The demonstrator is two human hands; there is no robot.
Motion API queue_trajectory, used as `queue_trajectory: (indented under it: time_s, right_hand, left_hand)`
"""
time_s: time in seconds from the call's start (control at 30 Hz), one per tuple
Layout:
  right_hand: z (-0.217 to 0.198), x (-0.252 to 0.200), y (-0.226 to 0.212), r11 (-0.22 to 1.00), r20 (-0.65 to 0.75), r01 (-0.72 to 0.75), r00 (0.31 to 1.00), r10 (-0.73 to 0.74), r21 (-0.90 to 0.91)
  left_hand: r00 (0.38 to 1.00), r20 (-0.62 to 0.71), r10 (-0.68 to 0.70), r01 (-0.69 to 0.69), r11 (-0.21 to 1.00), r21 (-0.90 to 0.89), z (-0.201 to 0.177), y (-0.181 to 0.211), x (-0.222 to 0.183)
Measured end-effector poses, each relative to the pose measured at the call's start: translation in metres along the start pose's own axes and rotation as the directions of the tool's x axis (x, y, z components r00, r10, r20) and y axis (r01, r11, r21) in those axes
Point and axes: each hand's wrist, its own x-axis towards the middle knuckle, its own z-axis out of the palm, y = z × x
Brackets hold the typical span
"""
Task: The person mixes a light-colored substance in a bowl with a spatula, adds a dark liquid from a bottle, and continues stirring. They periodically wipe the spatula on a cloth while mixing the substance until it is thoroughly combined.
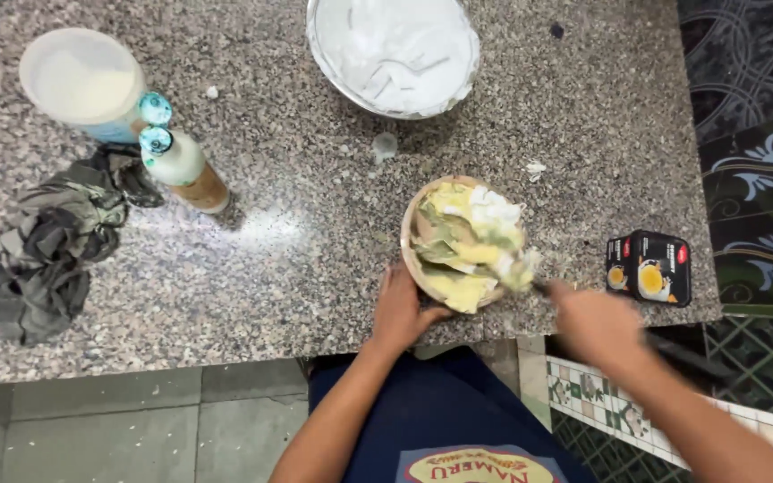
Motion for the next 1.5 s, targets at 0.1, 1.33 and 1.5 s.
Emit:
queue_trajectory:
  time_s: [0.1,1.33,1.5]
  right_hand:
    - [0.042,-0.001,-0.027,0.973,-0.051,0.211,0.977,-0.207,0.093]
    - [0.045,0.02,0.002,0.965,-0.159,0.109,0.985,-0.072,0.239]
    - [0.078,0.011,-0.037,0.929,-0.206,0.255,0.957,-0.203,0.269]
  left_hand:
    - [0.997,0.075,0.007,-0.012,0.997,0.071,0.002,0.001,0.008]
    - [0.997,0.055,0.052,-0.052,0.999,-0.004,-0.004,-0.033,-0.004]
    - [0.995,0.056,0.082,-0.084,0.996,0.031,0.011,-0.029,-0.015]
